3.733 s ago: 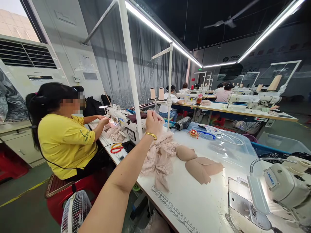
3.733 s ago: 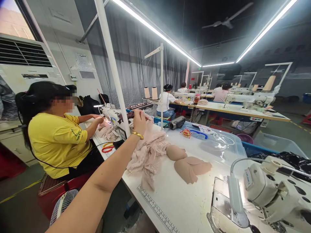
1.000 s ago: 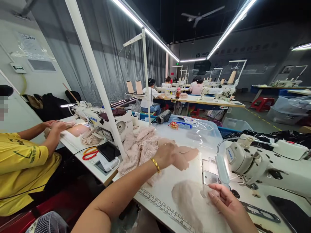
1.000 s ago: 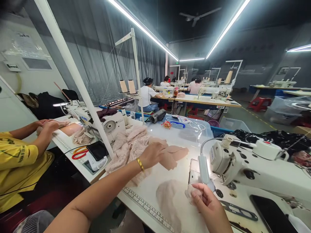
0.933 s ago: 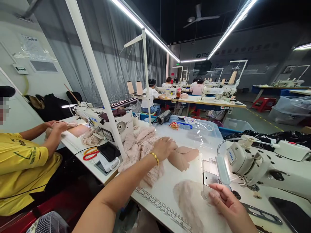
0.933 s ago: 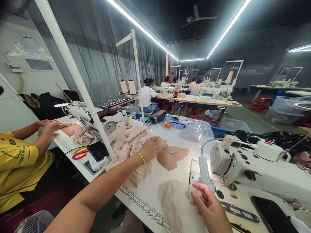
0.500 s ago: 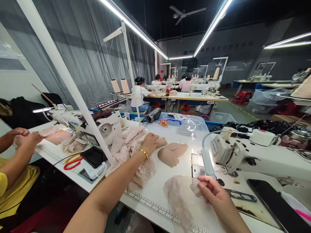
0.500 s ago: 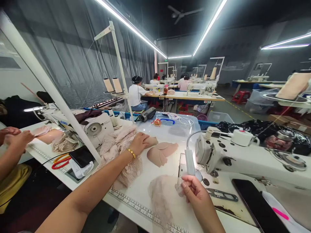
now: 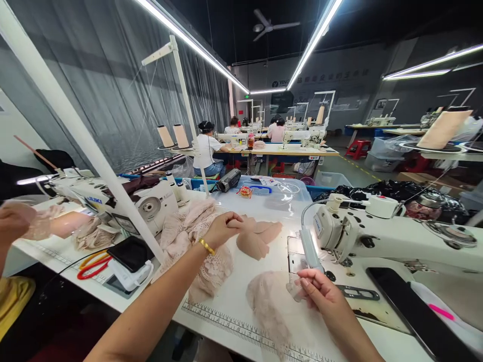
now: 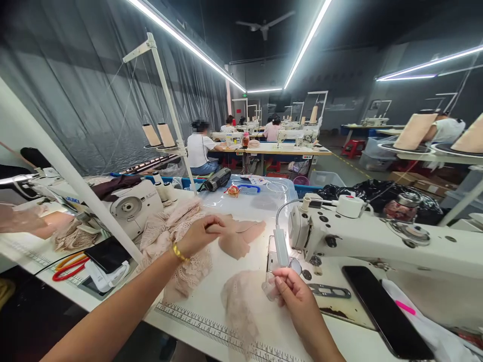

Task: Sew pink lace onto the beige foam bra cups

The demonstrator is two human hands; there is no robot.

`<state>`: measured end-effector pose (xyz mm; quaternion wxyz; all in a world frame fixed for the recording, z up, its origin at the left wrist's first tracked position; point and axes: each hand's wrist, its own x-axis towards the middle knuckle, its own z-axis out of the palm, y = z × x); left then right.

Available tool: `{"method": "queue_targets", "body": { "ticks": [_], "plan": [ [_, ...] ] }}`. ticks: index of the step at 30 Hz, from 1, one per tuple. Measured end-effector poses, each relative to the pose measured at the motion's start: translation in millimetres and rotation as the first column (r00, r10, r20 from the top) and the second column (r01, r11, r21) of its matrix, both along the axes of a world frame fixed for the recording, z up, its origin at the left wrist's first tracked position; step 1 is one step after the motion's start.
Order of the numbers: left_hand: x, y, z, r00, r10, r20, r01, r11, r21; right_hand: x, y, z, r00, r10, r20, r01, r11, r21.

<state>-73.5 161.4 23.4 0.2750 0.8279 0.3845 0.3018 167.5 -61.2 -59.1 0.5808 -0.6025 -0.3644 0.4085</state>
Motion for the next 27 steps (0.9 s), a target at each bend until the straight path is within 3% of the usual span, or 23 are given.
{"method": "queue_targets", "body": {
  "ticks": [3, 4, 6, 8, 9, 11, 13, 15, 16, 18, 20, 21, 22, 23, 24, 27],
  "plan": [
    [1, -50, 4.4, 0.976, -0.214, 0.029, 0.209, 0.97, 0.127, 3, 0, 0.2, 0.999, 0.005, -0.042, -0.005, 1.0, -0.004],
    [2, -66, 4.8, 0.946, -0.325, 0.008, 0.316, 0.924, 0.217, 4, 0, -0.1, 0.998, 0.01, -0.055, -0.01, 1.0, -0.002],
    [8, -91, 4.8, 0.847, -0.511, -0.147, 0.506, 0.686, 0.523, 6, 0, -1.1, 0.997, 0.027, -0.073, -0.027, 1.0, 0.005],
    [18, -105, 4.4, 0.776, -0.543, -0.323, 0.576, 0.399, 0.713, 7, 0, -1.8, 0.996, 0.05, -0.079, -0.049, 0.999, 0.019],
    [23, -108, 4.1, 0.761, -0.526, -0.379, 0.584, 0.303, 0.753, 8, 0, -1.9, 0.996, 0.058, -0.072, -0.057, 0.998, 0.022],
    [32, -109, 2.7, 0.735, -0.508, -0.449, 0.6, 0.179, 0.78, 8, 0, -1.2, 0.997, 0.063, -0.033, -0.063, 0.998, 0.022],
    [37, -108, 1.2, 0.71, -0.493, -0.503, 0.624, 0.109, 0.774, 7, -1, 0.3, 0.997, 0.067, 0.027, -0.068, 0.997, 0.028],
    [37, -108, 1.1, 0.681, -0.476, -0.556, 0.678, 0.125, 0.724, 6, -2, 2.2, 0.993, 0.078, 0.088, -0.082, 0.996, 0.046],
    [36, -109, 2.2, 0.662, -0.494, -0.563, 0.712, 0.179, 0.68, 5, -4, 3.2, 0.99, 0.083, 0.112, -0.09, 0.994, 0.055],
    [34, -111, 6.6, 0.649, -0.583, -0.489, 0.747, 0.364, 0.557, 3, -9, 5.6, 0.984, 0.085, 0.153, -0.096, 0.994, 0.061],
    [34, -113, 12.9, 0.709, -0.635, -0.307, 0.702, 0.591, 0.398, 0, -15, 9.1, 0.959, 0.096, 0.267, -0.119, 0.99, 0.073],
    [36, -112, 15.9, 0.744, -0.63, -0.225, 0.668, 0.682, 0.299, -2, -19, 11.7, 0.931, 0.105, 0.349, -0.146, 0.985, 0.091],
    [39, -109, 18.3, 0.76, -0.623, -0.182, 0.649, 0.739, 0.182, -5, -22, 14.9, 0.891, 0.114, 0.439, -0.184, 0.975, 0.121],
    [43, -106, 20.0, 0.749, -0.639, -0.173, 0.655, 0.754, 0.048, -7, -24, 19.1, 0.847, 0.111, 0.519, -0.222, 0.962, 0.157],
    [47, -101, 20.8, 0.711, -0.68, -0.178, 0.676, 0.731, -0.091, -9, -27, 24.2, 0.81, 0.093, 0.579, -0.248, 0.949, 0.195],
    [60, -87, 20.6, 0.607, -0.777, -0.168, 0.689, 0.619, -0.376, -12, -32, 45.1, 0.75, -0.031, 0.66, -0.219, 0.931, 0.292]
  ]
}}
